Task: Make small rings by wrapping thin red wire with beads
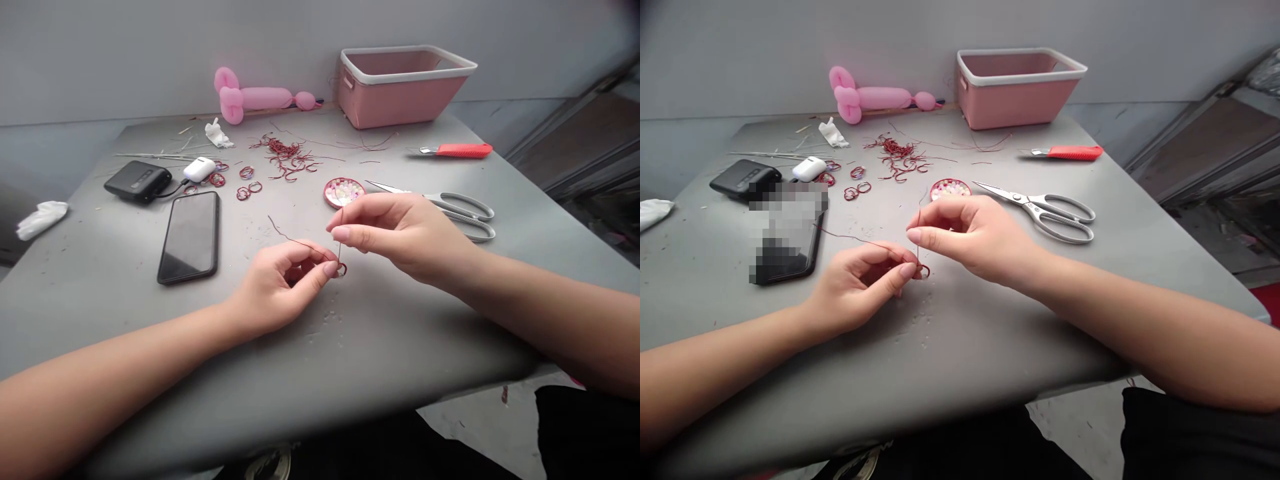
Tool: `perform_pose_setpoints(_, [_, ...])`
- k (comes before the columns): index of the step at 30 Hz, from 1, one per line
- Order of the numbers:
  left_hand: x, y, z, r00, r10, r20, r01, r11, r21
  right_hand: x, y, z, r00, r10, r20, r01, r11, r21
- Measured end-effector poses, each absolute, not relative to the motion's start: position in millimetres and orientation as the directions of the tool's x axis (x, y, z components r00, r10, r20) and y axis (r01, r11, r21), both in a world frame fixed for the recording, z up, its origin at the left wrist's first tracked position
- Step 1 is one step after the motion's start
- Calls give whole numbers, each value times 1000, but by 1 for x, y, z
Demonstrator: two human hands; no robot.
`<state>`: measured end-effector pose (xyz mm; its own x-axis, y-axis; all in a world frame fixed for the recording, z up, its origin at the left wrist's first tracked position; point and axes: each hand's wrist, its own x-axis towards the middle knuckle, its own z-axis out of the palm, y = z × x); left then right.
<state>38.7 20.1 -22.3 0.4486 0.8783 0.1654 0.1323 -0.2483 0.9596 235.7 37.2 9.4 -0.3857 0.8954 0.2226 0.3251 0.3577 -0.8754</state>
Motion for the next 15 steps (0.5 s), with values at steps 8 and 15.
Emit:
perform_pose_setpoints(8, [38, 28, -17, 333, 943, 16, 55, -37, 998, 232, 18, 8, -254, 835, 488, 317, 548, -774])
perform_pose_setpoints(15, [36, 31, -21, 333, 939, -83, -144, 138, 980, 233, 23, 2, -518, 450, 727, 335, 889, -312])
